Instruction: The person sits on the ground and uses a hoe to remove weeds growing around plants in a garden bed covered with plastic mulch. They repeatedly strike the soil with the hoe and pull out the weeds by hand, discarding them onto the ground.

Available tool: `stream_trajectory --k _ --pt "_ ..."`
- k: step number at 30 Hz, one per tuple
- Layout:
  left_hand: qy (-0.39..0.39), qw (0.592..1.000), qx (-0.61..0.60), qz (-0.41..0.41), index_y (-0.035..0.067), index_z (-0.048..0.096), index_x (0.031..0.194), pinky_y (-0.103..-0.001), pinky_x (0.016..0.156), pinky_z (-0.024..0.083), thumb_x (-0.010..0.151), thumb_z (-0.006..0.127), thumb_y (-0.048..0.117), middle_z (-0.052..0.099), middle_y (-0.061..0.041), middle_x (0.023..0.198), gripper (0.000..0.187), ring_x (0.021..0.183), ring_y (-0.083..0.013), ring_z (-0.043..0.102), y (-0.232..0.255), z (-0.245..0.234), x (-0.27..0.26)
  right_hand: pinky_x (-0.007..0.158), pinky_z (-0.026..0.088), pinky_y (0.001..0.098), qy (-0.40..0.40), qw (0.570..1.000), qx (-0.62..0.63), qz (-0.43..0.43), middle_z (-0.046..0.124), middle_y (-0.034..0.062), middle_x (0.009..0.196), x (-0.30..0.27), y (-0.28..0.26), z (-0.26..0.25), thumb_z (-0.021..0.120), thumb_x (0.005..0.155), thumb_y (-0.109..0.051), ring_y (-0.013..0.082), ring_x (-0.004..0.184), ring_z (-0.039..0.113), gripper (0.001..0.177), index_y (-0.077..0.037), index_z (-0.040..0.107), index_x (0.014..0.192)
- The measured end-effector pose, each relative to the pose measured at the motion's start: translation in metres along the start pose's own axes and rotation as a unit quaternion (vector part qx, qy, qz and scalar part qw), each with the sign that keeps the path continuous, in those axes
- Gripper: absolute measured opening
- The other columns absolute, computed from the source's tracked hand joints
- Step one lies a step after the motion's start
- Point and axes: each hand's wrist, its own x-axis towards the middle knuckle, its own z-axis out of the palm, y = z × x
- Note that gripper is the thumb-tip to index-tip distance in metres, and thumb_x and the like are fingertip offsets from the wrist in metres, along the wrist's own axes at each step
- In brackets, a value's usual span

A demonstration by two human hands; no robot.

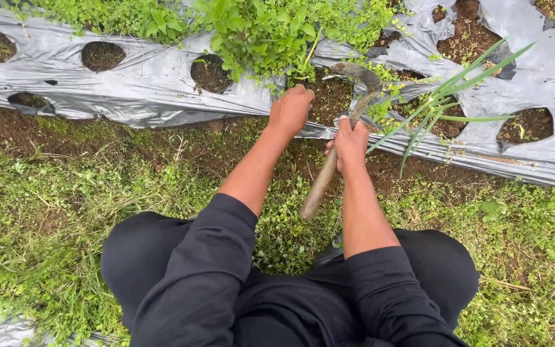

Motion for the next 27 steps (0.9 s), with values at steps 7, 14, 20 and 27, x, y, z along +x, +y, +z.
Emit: stream_trajectory --k 7,14,20,27 --pt "-0.028 0.975 0.185 0.124 0.001 0.070 0.098 -0.051 0.075 0.057 0.081 0.069 0.000 0.066 -0.016 0.112 0.017 0.106 -0.0363 0.061 -0.007 0.002 0.091 0.038 0.052 0.0323 -0.007 0.994 0.034 0.105 0.054 0.0069 0.074 -0.016 -0.010 0.018 0.054 0.108 -0.026 0.0163 0.049 0.055 0.026 -0.009 0.041 0.094" --pt "-0.163 0.917 0.316 0.180 0.005 0.077 0.106 -0.046 0.089 0.056 0.092 0.061 0.002 0.070 -0.016 0.117 0.022 0.114 -0.0304 0.058 -0.004 0.008 0.131 0.038 0.051 0.0315 0.013 0.994 0.066 0.089 0.050 0.0058 0.068 -0.004 -0.016 0.013 0.054 0.107 -0.027 0.0157 0.047 0.055 0.029 -0.011 0.038 0.090" --pt "-0.279 0.856 0.411 0.144 0.008 0.074 0.117 -0.045 0.099 0.052 0.103 0.057 0.016 0.058 -0.018 0.142 0.024 0.138 -0.0304 0.046 0.028 -0.016 0.138 0.038 0.051 0.0311 0.001 0.989 0.100 0.105 0.053 0.0080 0.077 0.000 -0.010 0.011 0.054 0.109 -0.026 0.0161 0.049 0.054 0.027 -0.009 0.040 0.093" --pt "-0.304 0.828 0.451 0.141 0.007 0.073 0.109 -0.040 0.081 0.057 0.104 0.056 0.011 0.056 -0.022 0.149 0.018 0.122 -0.0252 0.060 0.034 -0.011 0.146 0.037 0.048 0.0324 -0.012 0.987 0.131 0.089 0.052 0.0079 0.072 0.000 -0.009 0.014 0.054 0.108 -0.025 0.0167 0.047 0.053 0.027 -0.008 0.041 0.092"
